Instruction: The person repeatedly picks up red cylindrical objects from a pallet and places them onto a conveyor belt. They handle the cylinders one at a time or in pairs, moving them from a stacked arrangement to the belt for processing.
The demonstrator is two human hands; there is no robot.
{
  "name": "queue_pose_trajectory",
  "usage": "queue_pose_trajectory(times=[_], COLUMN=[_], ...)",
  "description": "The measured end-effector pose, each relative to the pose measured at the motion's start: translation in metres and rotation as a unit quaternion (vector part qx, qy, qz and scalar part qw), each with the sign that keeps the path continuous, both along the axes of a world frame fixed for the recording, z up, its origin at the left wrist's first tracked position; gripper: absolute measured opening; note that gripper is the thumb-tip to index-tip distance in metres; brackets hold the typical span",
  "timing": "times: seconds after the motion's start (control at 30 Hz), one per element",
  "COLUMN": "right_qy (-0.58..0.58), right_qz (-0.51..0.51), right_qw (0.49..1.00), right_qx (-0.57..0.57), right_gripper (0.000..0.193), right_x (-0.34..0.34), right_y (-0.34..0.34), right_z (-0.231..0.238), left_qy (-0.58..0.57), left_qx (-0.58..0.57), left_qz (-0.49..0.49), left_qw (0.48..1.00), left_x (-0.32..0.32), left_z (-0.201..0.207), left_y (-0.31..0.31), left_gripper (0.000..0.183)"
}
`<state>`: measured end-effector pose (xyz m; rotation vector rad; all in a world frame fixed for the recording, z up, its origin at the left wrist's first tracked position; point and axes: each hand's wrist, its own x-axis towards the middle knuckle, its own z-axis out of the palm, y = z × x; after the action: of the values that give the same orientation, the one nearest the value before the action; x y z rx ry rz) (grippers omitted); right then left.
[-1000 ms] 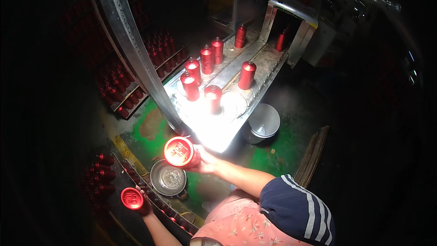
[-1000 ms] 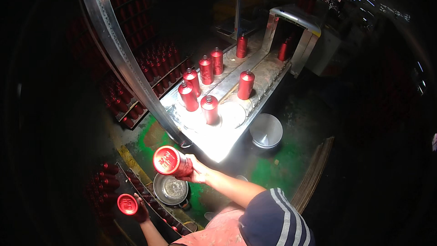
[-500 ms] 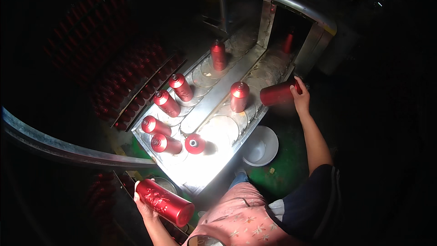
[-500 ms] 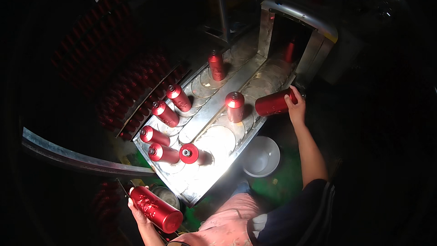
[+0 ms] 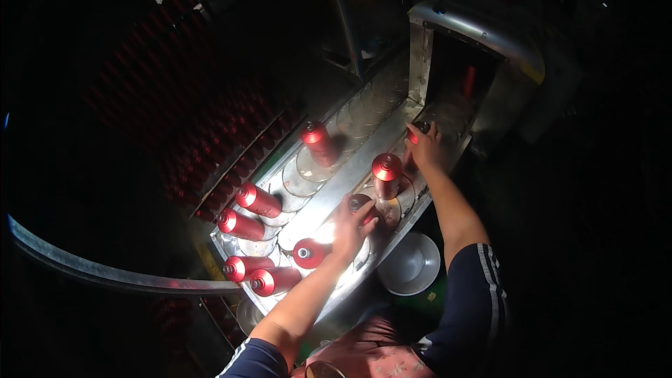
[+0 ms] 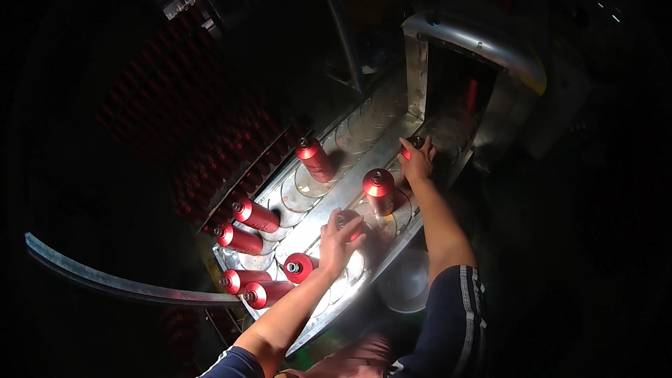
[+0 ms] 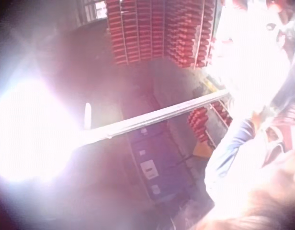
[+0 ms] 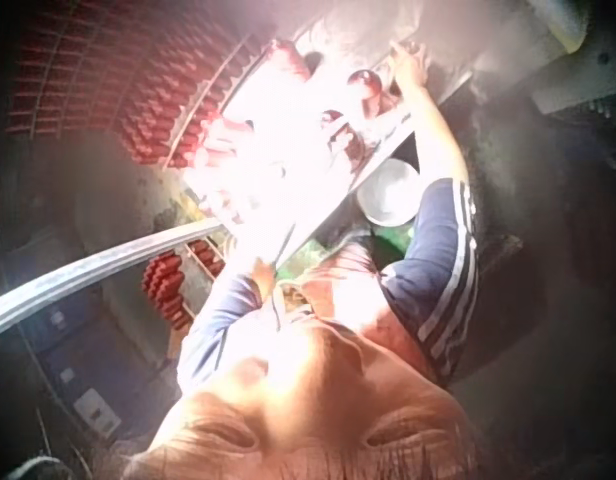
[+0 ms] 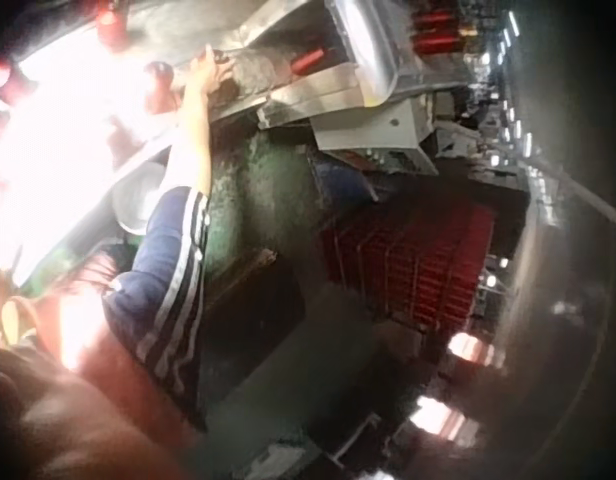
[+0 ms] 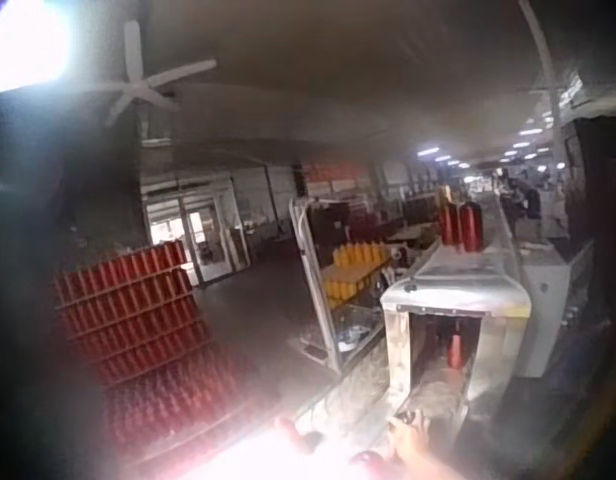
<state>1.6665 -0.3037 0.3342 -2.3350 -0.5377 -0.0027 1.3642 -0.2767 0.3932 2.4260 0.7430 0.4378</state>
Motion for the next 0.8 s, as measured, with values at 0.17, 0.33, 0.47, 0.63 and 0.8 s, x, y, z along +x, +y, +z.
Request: queue_pose_trajectory(times=[0.17,0.33,0.47,0.63,0.8], right_qy=[-0.086,-0.085,0.038,0.124,0.188], right_qz=[0.061,0.065,0.024,-0.003,0.180], right_qw=[0.991,0.969,0.934,0.923,0.888], right_qx=[0.081,0.223,0.355,0.364,0.378], right_gripper=[0.044,0.038,0.028,0.025,0.028], right_x=[0.055,0.041,-0.041,-0.234,-0.394], right_y=[-0.027,-0.118,-0.182,-0.208,-0.176], right_z=[-0.035,-0.066,-0.087,-0.030,0.047], left_qy=[0.003,-0.099,-0.120,-0.091,-0.235], left_qx=[0.027,-0.086,-0.256,-0.459,-0.446], left_qz=[-0.027,-0.085,-0.080,0.138,0.239], left_qw=[0.999,0.988,0.956,0.873,0.830], left_x=[0.054,0.024,-0.080,-0.273,-0.428], left_z=[-0.028,0.035,0.063,0.063,0.087], left_y=[-0.009,-0.025,-0.054,-0.099,-0.135], left_gripper=[0.047,0.038,0.023,0.027,0.041])
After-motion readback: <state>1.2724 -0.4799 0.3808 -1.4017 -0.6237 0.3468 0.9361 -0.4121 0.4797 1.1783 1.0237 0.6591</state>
